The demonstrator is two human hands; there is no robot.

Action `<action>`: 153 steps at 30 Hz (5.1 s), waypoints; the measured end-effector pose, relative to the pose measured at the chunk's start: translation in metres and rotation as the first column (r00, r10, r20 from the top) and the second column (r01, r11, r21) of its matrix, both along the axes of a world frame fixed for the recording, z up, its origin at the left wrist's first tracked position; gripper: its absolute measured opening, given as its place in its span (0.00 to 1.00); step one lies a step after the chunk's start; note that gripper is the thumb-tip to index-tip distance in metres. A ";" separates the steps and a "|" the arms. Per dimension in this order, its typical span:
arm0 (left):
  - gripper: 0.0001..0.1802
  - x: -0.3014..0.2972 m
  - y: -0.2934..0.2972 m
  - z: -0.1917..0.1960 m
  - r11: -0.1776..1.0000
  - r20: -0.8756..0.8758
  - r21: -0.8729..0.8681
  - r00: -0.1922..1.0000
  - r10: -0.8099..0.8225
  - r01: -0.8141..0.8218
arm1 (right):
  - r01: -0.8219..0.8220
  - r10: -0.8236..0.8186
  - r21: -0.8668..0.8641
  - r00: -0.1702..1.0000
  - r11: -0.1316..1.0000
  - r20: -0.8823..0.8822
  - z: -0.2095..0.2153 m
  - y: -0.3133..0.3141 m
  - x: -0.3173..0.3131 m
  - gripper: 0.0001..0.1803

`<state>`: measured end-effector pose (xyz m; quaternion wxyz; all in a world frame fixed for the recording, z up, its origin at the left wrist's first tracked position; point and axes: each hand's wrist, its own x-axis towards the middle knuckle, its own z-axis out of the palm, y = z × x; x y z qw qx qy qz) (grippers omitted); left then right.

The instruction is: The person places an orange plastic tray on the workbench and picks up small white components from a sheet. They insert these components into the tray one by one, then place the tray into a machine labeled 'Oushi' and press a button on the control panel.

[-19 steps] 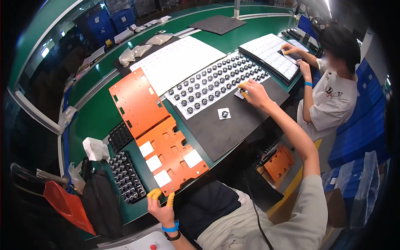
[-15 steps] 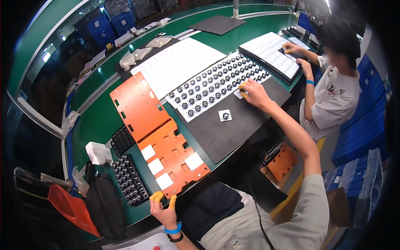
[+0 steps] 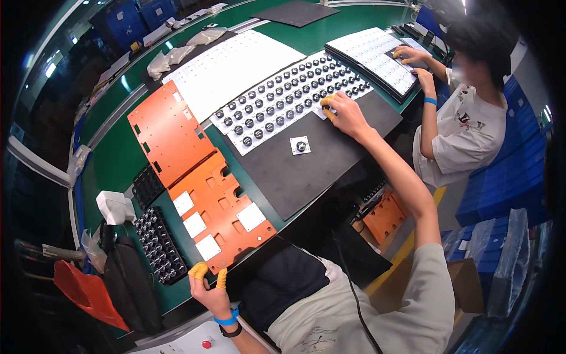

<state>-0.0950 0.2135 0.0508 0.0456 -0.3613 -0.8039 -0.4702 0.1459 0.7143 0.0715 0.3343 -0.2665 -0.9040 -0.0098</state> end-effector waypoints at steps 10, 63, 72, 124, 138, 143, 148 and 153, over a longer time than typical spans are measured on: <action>0.28 -0.002 -0.003 -0.004 1.000 0.024 -0.007 1.000 0.016 -0.016 | 0.231 -0.230 0.091 0.973 0.969 -0.023 0.002 -0.002 0.023 0.15; 0.25 -0.001 -0.001 -0.001 1.000 0.026 0.013 1.000 -0.004 0.004 | -0.080 0.094 -0.111 0.988 0.991 0.121 0.028 -0.103 -0.040 0.15; 0.28 -0.001 0.001 -0.002 1.000 0.024 0.023 1.000 0.018 -0.018 | -0.095 0.124 -0.187 0.981 0.978 0.149 0.028 -0.047 -0.015 0.13; 0.09 -0.002 0.057 0.067 0.994 0.218 0.111 0.976 -0.001 -0.024 | -0.018 0.438 -0.973 0.895 0.230 0.087 0.035 -0.208 -0.114 0.22; 0.08 0.015 0.108 0.032 0.960 0.394 0.281 0.911 -0.126 0.011 | 0.002 0.476 -1.000 0.880 0.014 0.009 0.035 -0.203 -0.108 0.20; 0.07 0.015 0.105 0.032 0.966 0.338 0.257 0.933 -0.122 0.033 | -0.108 0.432 -0.994 0.897 0.006 -0.095 0.024 -0.208 -0.103 0.16; 0.08 0.015 0.104 0.036 0.970 0.404 0.243 0.908 -0.107 0.006 | -0.100 0.366 -0.994 0.924 -0.051 -0.111 0.024 -0.211 -0.105 0.13; 0.11 0.012 0.103 0.032 0.964 0.437 0.264 0.892 -0.113 -0.007 | -0.126 0.388 -0.990 0.911 -0.067 -0.142 0.025 -0.208 -0.105 0.13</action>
